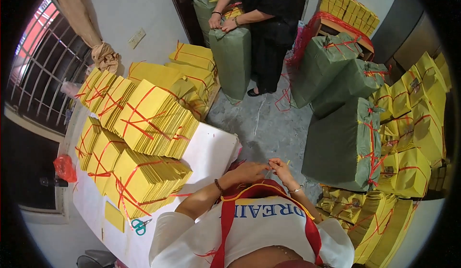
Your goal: Bundling and tying stacks of yellow paper with red string.
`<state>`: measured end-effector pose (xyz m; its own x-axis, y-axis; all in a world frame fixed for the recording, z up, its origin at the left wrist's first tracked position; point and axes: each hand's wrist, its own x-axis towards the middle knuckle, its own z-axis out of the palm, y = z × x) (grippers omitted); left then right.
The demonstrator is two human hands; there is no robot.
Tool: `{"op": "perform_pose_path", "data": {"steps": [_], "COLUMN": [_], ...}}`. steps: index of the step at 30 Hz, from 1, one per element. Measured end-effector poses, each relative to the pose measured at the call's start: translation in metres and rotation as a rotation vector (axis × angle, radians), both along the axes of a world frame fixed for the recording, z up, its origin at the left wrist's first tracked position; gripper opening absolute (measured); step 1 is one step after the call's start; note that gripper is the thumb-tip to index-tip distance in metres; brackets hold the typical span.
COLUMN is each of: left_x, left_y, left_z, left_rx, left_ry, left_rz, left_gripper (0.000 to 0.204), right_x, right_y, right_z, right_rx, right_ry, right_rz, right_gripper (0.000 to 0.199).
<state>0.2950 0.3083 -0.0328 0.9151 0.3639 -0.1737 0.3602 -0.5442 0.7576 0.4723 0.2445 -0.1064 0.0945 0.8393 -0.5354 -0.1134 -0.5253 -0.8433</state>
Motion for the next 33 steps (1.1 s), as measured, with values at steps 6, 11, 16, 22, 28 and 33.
{"op": "perform_pose_path", "data": {"steps": [6,11,16,22,28,33], "left_x": [0.002,0.002,0.022,0.058,0.088,0.083], "left_y": [0.005,0.004,0.005,0.008,0.024,0.039], "left_z": [-0.005,-0.013,-0.018,-0.019,-0.018,-0.022], "left_rx": [-0.004,-0.020,-0.045,-0.025,0.010,0.487], "left_ry": [0.032,0.061,0.121,0.068,0.119,0.084], "left_rz": [0.052,0.066,0.095,0.079,0.136,0.346], "left_gripper": [0.032,0.033,0.034,0.035,0.034,0.038], "right_x": [0.002,0.010,0.037,0.085,0.157,0.241], "right_y": [-0.002,0.002,0.009,0.010,-0.011,-0.054], "right_z": [-0.008,-0.015,-0.012,0.000,-0.017,-0.014], "right_rx": [0.008,0.052,0.042,0.054,0.049,-0.083], "right_ry": [-0.085,-0.005,-0.028,-0.054,-0.102,-1.320], "right_rz": [0.051,-0.010,0.040,0.030,-0.080,-0.239], "right_gripper": [0.021,0.021,0.023,0.024,0.028,0.066]}}
